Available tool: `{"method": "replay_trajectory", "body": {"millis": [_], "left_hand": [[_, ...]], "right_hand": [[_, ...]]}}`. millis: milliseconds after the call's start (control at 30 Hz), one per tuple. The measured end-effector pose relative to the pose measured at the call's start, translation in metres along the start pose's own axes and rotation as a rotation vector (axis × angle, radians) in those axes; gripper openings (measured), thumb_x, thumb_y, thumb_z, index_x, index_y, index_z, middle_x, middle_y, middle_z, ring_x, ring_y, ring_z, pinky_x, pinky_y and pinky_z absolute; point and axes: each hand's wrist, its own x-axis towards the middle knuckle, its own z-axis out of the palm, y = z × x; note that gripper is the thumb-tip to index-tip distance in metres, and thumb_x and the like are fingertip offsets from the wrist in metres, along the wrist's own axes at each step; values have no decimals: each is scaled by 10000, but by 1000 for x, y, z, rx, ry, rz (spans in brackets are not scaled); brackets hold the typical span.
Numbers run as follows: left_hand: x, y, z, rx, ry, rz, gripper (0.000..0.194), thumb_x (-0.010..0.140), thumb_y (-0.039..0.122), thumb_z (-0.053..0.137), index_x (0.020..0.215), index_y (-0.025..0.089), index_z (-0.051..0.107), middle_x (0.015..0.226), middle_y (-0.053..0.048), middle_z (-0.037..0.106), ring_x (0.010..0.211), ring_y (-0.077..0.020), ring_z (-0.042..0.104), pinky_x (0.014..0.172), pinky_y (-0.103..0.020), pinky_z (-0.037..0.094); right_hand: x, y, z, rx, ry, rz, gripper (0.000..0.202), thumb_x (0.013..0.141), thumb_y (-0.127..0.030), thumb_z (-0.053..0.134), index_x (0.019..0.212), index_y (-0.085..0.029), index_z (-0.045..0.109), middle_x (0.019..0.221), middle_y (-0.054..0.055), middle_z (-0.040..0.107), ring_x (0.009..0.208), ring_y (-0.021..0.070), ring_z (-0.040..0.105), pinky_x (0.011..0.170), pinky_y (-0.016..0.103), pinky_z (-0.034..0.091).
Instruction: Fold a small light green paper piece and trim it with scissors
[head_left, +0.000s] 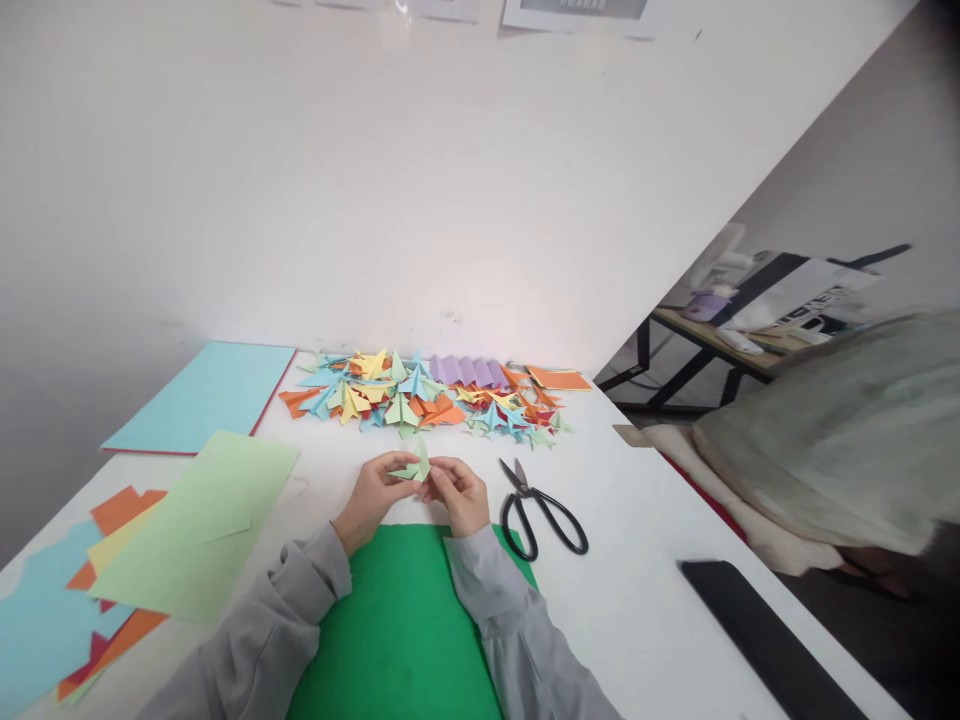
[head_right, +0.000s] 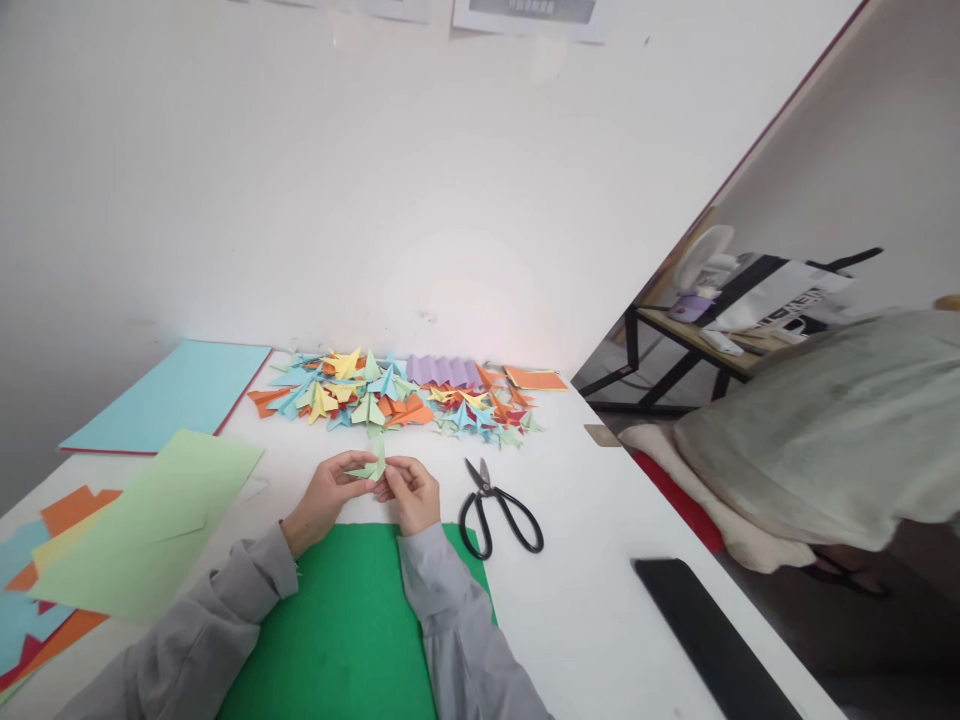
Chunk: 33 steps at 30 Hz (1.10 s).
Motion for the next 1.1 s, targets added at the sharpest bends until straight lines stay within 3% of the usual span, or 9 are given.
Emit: {"method": "replay_trajectory", "body": {"millis": [567,867,1100], "left_hand": [[-1,1,0,-9,2,-9,338,557,212,672,875,140,587,800,-41,632,645,-137,586,635,-271,457],[-2,-1,2,51,7,-8,373,558,243,674,907,143,592,684,-34,637,632,-151,590,595,-262,457],[0,-4,0,82,24,5,402,552,219,673,935,133,587,826,-61,628,627,-123,563,588,-247,451]], "right_hand": [[-1,-2,0,-40,34,-17,240,615,-315,648,774,-157,564,509,-15,605,431,118,559,431,248,465],[-1,-3,-1,-135,51,-86,144,622,-231,616,752,-172,593,530,-25,596,439,108,553,427,237,470],[-4,-9,3,-223,38,-71,103,592,-173,609,695,-172,618,517,-34,585,404,94,539,419,223,462]]}}
